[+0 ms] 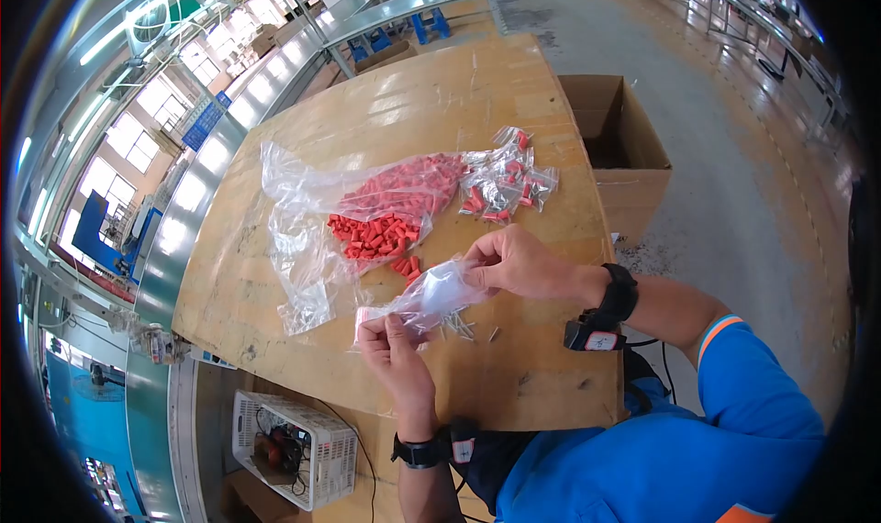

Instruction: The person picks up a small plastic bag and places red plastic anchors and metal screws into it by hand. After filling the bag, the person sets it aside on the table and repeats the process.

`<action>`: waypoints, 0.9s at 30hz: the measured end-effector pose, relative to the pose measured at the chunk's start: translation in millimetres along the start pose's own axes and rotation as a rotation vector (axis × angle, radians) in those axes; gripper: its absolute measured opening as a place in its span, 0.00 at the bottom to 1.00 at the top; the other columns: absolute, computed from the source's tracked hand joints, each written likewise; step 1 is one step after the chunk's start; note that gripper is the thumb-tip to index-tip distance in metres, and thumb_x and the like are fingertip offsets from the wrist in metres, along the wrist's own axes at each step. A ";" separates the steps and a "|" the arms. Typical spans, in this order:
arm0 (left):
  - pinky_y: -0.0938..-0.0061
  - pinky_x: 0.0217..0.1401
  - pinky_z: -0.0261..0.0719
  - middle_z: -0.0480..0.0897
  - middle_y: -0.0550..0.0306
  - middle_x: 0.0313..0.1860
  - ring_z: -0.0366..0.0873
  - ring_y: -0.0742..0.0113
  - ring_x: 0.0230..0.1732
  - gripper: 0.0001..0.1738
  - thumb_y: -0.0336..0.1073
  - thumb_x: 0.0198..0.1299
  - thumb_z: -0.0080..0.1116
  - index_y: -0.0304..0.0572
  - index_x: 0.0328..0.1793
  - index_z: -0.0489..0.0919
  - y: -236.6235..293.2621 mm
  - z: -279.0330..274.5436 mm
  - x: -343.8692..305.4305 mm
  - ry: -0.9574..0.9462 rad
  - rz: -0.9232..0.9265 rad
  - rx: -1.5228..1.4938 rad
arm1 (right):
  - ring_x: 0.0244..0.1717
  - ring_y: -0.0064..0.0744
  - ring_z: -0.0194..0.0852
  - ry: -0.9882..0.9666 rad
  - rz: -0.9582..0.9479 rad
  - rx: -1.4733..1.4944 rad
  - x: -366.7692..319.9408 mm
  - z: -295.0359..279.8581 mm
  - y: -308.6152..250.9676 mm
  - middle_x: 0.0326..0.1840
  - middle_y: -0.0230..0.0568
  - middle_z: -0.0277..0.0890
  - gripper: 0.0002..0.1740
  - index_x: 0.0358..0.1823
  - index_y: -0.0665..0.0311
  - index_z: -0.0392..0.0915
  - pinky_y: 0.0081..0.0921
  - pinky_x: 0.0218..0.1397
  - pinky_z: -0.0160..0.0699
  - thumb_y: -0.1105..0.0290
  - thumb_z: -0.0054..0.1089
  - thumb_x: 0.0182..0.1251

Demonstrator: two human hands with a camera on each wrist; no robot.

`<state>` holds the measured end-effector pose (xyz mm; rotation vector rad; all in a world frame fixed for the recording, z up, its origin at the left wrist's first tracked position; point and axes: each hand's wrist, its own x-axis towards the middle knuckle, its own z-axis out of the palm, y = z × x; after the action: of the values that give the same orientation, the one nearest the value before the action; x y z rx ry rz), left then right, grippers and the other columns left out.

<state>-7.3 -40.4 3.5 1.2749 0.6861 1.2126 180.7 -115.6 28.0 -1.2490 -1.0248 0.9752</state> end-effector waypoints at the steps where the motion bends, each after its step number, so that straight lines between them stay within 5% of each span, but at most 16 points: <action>1: 0.77 0.27 0.79 0.75 0.60 0.30 0.73 0.75 0.27 0.07 0.35 0.67 0.49 0.41 0.37 0.69 -0.3 0.4 0.3 0.039 -0.004 -0.035 | 0.26 0.17 0.76 -0.009 0.006 0.015 0.1 0.3 -0.1 0.28 0.36 0.79 0.12 0.36 0.74 0.79 0.16 0.28 0.77 0.69 0.63 0.60; 7: 0.77 0.26 0.79 0.71 0.64 0.26 0.69 0.78 0.24 0.08 0.37 0.67 0.50 0.43 0.38 0.68 0.0 -9.4 8.1 0.049 -0.037 -0.009 | 0.26 0.17 0.77 -0.001 0.028 0.010 0.9 -5.9 -6.9 0.28 0.35 0.78 0.12 0.36 0.72 0.79 0.15 0.29 0.80 0.68 0.63 0.61; 12: 0.79 0.26 0.77 0.77 0.62 0.30 0.77 0.75 0.30 0.06 0.38 0.66 0.52 0.47 0.40 0.69 3.9 -59.1 40.9 0.193 -0.070 -0.027 | 0.28 0.18 0.77 0.036 0.042 0.181 6.4 -25.0 -10.4 0.30 0.33 0.77 0.10 0.36 0.69 0.78 0.17 0.31 0.82 0.68 0.63 0.61; 19: 0.78 0.24 0.72 0.81 0.56 0.37 0.84 0.61 0.37 0.08 0.37 0.67 0.46 0.43 0.45 0.68 6.0 -155.1 95.6 0.657 -0.129 -0.045 | 0.28 0.22 0.79 -0.076 0.189 0.341 2.9 -18.8 -19.7 0.30 0.34 0.77 0.11 0.35 0.68 0.77 0.21 0.31 0.84 0.67 0.63 0.61; 26: 0.77 0.18 0.71 0.80 0.48 0.38 0.82 0.61 0.28 0.11 0.34 0.65 0.49 0.33 0.47 0.69 -15.3 -156.8 132.1 0.515 -0.208 0.263 | 0.28 0.23 0.79 -0.175 0.299 0.448 10.4 4.5 -25.7 0.31 0.34 0.77 0.11 0.36 0.67 0.76 0.21 0.33 0.84 0.66 0.63 0.61; 27: 0.72 0.26 0.76 0.79 0.46 0.38 0.79 0.60 0.28 0.17 0.34 0.62 0.53 0.28 0.52 0.68 -9.2 -145.8 132.7 0.435 -0.327 0.247 | 0.28 0.23 0.79 -0.185 0.330 0.473 12.0 9.9 -27.4 0.31 0.34 0.77 0.12 0.37 0.67 0.76 0.21 0.33 0.84 0.66 0.63 0.61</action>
<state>-100.0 133.5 -8.9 1.0455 1.3422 1.1634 174.9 -103.6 56.5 -0.9553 -0.6760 1.5121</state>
